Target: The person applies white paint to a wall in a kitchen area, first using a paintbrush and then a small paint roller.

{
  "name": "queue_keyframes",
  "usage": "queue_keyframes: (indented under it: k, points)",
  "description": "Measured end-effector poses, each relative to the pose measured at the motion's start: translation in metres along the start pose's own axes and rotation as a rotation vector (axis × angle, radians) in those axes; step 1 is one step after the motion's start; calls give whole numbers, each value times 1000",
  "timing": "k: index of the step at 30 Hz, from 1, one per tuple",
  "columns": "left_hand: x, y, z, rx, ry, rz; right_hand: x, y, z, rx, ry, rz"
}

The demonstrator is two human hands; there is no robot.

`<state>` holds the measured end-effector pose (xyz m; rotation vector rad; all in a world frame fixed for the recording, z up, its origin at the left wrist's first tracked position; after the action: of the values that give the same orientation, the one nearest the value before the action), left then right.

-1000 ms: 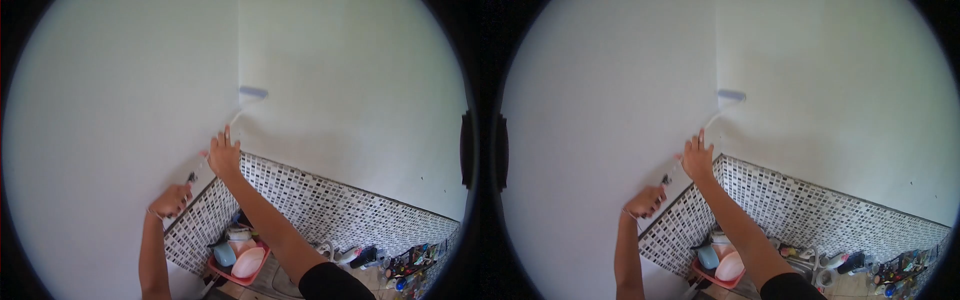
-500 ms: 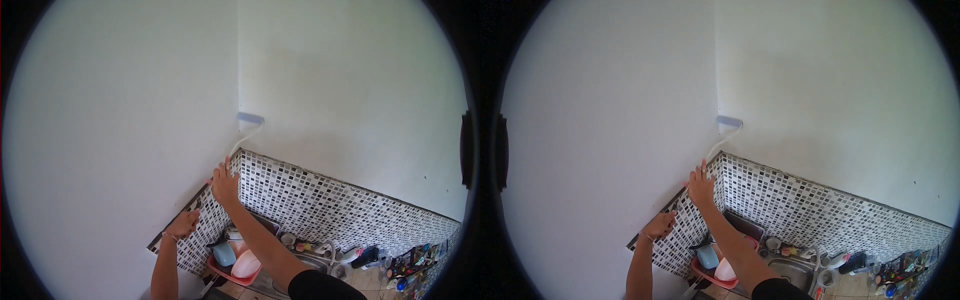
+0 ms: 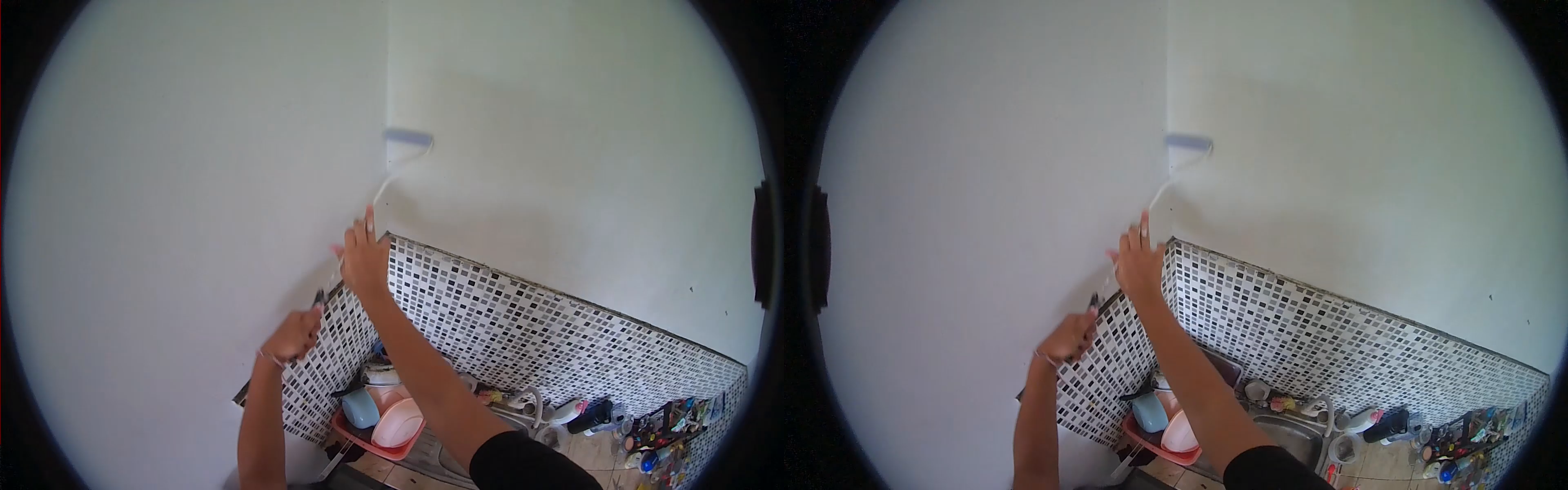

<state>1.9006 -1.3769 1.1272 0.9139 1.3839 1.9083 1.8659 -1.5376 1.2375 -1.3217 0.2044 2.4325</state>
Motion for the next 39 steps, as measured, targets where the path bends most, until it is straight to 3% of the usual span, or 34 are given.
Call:
queue_keyframes:
  k: [3, 6, 8, 10, 11, 15, 18, 21, 23, 25, 28, 30, 32, 36, 39]
  points:
    - [-19, -98, -12, -286, 49, -163, 83, 2, -49, -36, -129, -22]
    - [-4, -150, -34, 66, -23, 231, 122, 4, -71, -55, -238, -21]
    - [-40, -150, -6, -325, -1, -408, 107, 1, -60, -80, -127, -3]
    - [-2, -91, -10, -71, 43, 44, 80, -3, -43, -86, -56, 15]
    - [7, -61, -6, -67, 56, 99, 59, -4, -32, -84, -15, 23]
    - [8, 13, 4, 24, 6, 34, -8, -6, 11, -142, 64, 19]
    - [-1, 2, 7, 7, -12, 44, -8, -6, 8, -146, 63, 46]
    - [-10, -60, -1, -10, -2, 92, 40, -5, -28, -122, -13, 42]
    - [-10, -105, -15, -6, -59, 25, 83, -6, -46, -173, -40, 9]
    - [4, -144, -24, -29, -26, 202, 132, -7, -71, -185, -124, -10]
    - [10, -162, -33, 47, -62, 260, 139, -7, -75, -199, -125, -28]
    - [11, -136, -7, -167, -33, 82, 132, -10, -63, -230, -54, -34]
    - [18, -96, 12, -267, -15, 54, 101, -18, -45, -284, 59, -43]
    - [48, -29, 25, -239, 25, 213, 82, -24, -35, -277, 128, -79]
    - [51, -25, 20, -227, 15, 206, 78, -23, -35, -261, 130, -72]
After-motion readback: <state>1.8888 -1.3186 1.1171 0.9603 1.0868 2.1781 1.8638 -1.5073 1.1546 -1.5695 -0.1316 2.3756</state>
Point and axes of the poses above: each hand's wrist, its own x-axis away from the middle knuckle, its own z-axis out of the back of the hand, y = z × x, the point moved 10 cm from there along -x, towards the middle knuckle, and after that the axes turned 5 degrees about x, right-handed, at the moved point
